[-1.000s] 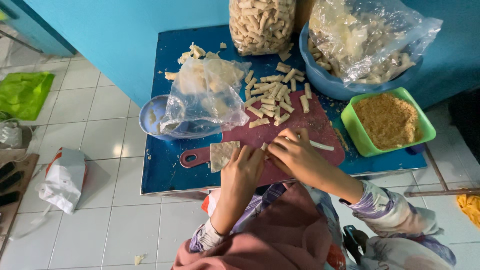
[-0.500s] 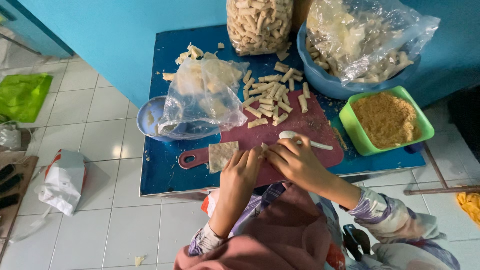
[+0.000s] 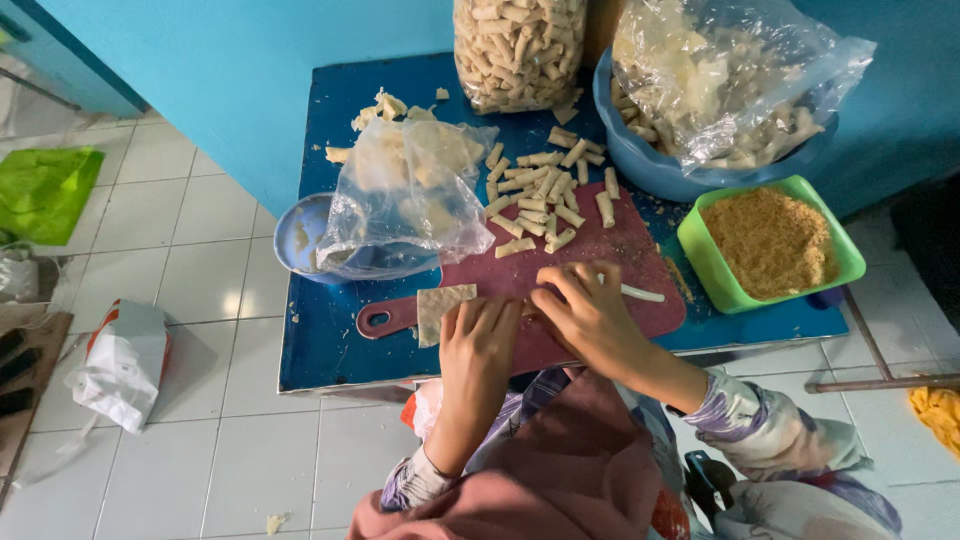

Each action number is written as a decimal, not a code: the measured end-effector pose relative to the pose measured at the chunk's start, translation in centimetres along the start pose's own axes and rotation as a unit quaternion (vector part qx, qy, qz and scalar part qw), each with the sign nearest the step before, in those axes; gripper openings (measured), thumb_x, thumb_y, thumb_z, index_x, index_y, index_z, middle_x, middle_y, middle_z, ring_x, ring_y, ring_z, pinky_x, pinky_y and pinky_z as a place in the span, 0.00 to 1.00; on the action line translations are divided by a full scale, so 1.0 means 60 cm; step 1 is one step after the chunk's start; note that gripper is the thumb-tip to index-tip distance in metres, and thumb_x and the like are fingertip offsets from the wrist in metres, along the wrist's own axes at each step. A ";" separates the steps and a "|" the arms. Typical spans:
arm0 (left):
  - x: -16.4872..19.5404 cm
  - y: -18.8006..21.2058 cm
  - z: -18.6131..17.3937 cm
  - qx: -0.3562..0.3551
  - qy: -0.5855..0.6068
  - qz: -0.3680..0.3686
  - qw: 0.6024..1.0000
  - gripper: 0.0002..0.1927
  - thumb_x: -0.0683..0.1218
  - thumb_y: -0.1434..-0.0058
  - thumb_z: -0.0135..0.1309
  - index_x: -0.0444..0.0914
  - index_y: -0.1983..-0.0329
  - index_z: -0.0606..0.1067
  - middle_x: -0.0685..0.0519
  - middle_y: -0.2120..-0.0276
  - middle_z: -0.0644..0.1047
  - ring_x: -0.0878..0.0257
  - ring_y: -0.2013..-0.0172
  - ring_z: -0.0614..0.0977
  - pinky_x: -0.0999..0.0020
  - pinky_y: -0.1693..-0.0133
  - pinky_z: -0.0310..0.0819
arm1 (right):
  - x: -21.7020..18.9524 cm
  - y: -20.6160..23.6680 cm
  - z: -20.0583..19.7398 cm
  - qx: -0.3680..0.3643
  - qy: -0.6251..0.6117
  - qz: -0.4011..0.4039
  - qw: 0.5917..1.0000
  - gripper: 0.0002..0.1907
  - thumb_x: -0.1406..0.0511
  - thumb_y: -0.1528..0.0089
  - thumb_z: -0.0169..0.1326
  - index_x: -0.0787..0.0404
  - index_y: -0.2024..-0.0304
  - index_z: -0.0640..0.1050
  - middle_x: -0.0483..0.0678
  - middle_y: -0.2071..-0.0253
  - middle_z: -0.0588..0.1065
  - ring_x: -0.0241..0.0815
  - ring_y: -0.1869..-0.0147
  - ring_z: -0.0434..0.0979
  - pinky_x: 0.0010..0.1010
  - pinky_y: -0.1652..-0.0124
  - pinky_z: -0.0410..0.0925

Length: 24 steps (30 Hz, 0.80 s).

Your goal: The person pinches pieces from a sheet of dough on a cutting board, shapes each piece by hand, dips or rolls it in a green container of brown crumbs, and places the coated piece with the pile of finished dough sticks on the table. They occasionally reposition the dough sheet and gather shaped pieces.

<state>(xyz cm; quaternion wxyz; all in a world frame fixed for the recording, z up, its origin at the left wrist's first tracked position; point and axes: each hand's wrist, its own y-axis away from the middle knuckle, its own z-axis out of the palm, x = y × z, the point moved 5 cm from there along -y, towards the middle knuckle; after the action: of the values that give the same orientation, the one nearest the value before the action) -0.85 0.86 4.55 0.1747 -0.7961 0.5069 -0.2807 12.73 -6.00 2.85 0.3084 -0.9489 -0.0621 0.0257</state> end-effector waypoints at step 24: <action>-0.051 0.008 -0.006 0.053 -0.146 -0.130 0.979 0.08 0.46 0.35 0.56 0.40 0.56 0.76 0.50 0.59 0.75 0.52 0.59 0.76 0.55 0.56 0.69 | 0.079 -0.086 -0.049 0.045 0.073 0.021 0.996 0.24 0.71 0.38 0.57 0.69 0.39 0.75 0.53 0.44 0.77 0.48 0.50 0.70 0.43 0.52 0.65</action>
<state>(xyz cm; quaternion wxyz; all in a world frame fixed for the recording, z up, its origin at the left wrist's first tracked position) -2.43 3.43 3.74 0.2511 -0.8774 0.3520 -0.2081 17.17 -2.92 8.20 0.3535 -0.9346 -0.0179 -0.0345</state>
